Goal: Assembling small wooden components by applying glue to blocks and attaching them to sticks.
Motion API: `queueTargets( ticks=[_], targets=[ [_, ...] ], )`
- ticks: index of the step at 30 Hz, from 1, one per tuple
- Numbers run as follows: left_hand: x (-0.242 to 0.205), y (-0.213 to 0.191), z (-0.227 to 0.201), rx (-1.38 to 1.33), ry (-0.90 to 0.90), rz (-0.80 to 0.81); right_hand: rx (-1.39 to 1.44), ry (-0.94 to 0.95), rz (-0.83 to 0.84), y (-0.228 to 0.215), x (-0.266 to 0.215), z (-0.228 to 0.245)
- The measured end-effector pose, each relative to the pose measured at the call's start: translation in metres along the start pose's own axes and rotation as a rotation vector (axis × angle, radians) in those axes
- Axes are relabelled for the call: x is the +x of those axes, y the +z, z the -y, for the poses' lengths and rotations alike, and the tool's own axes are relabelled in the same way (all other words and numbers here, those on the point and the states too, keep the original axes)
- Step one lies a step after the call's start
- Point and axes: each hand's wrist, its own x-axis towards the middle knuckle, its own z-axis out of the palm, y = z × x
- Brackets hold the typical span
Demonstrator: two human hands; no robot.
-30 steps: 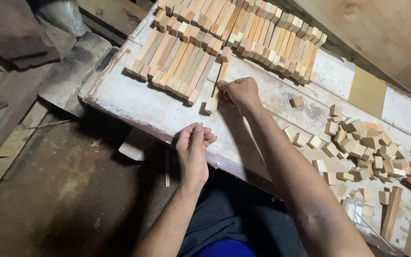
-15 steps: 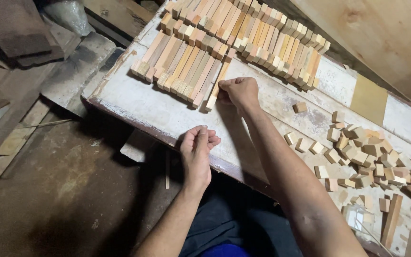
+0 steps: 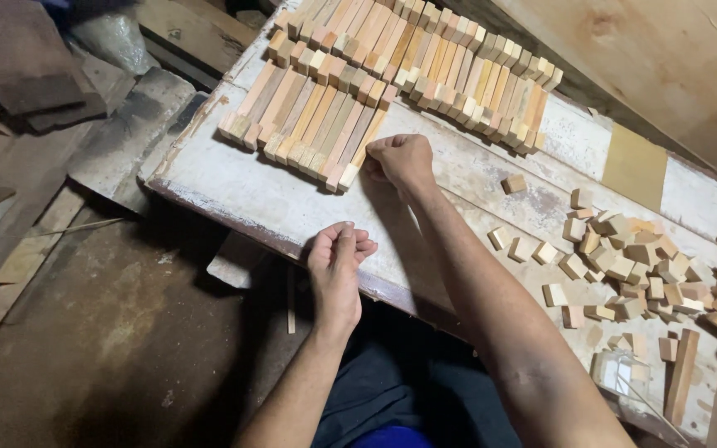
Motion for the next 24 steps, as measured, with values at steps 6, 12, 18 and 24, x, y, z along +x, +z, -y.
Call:
queueTargets(
  ticks=[6, 12, 18, 24],
  targets=[
    [0.0, -0.002, 0.004, 0.019, 0.016, 0.012, -0.113, -0.018, 0.005, -0.006, 0.015, -0.021],
    [-0.016, 0.012, -0.003, 0.083, -0.011, 0.136, -0.34, -0.186, 0.078, -0.042, -0.042, 0.011],
    [-0.063, 0.083, -0.011, -0.183, -0.424, 0.445, -0.167, -0.658, -0.057, -0.106, -0.163, 0.016],
    [-0.107, 0.112, 0.009, -0.207, -0.663, 0.828, -0.246, -0.672, -0.331, -0.218, -0.213, -0.024]
  ],
)
